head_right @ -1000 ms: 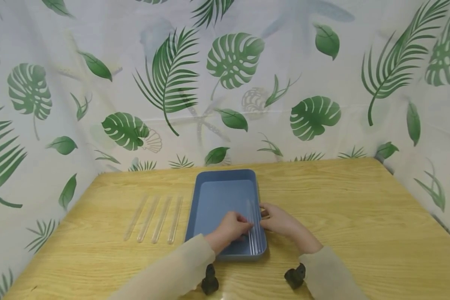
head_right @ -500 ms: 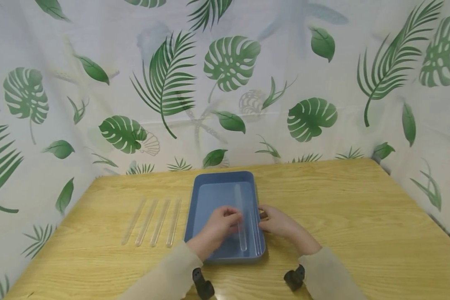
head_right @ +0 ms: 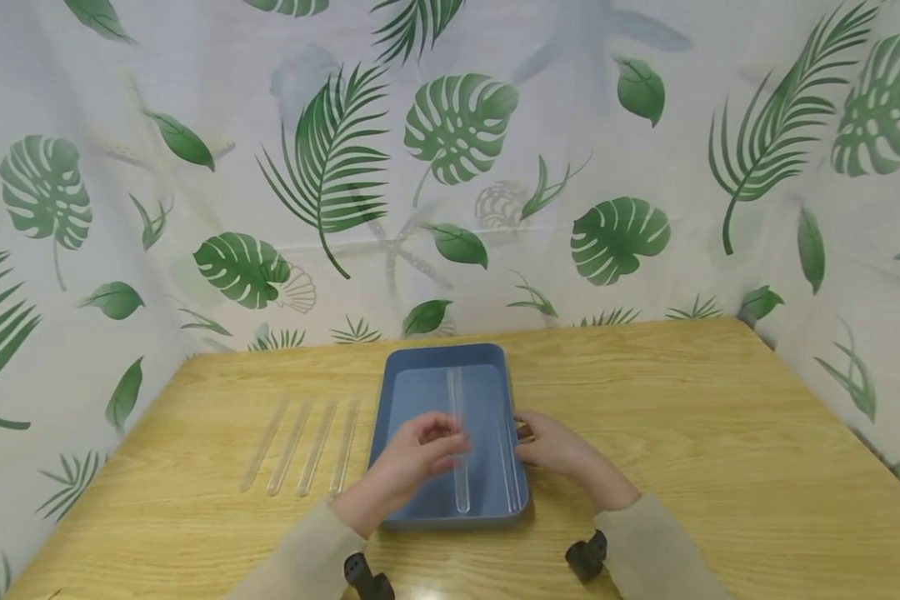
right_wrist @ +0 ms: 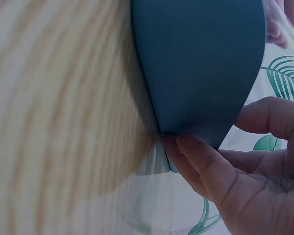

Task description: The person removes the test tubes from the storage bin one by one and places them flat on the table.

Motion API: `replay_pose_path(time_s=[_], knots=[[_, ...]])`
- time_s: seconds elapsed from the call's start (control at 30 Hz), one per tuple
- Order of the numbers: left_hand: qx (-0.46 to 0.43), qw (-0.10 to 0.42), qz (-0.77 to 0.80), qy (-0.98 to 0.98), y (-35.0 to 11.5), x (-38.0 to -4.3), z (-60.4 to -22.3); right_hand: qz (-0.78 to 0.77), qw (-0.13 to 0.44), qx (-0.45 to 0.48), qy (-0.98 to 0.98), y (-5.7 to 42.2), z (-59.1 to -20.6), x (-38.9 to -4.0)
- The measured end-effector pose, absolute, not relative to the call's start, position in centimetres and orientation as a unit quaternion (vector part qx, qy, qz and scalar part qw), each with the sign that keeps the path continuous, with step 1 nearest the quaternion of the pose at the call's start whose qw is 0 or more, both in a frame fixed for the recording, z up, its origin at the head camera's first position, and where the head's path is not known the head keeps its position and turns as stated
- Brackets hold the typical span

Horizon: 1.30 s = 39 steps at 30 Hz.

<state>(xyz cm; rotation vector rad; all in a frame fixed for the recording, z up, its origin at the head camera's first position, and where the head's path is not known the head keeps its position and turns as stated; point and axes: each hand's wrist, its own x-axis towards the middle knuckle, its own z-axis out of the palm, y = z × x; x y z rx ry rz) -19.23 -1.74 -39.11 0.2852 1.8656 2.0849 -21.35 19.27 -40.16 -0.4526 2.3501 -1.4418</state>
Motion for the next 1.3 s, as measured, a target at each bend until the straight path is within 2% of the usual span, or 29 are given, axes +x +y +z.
replay_pose_path(time_s=[0.23,0.73,1.03,1.3], knots=[[0.105,0.161,0.735,0.651,-2.6,-18.9,-39.3,-0.509,0.171,-0.147,0.831,19.2,-40.1,-21.3],[0.102,0.108,0.723,0.675,-5.3,-18.3,-39.1,-0.49,0.158,-0.153,0.843,19.2,-40.0,-21.2],[0.09,0.087,0.694,0.709,-8.3,-18.1,-38.6,-0.482,0.157,-0.148,0.849,19.2,-40.0,-21.2],[0.055,0.043,0.678,0.732,-11.4,-17.9,-38.3,-0.476,0.153,-0.154,0.852,19.3,-40.1,-21.3]])
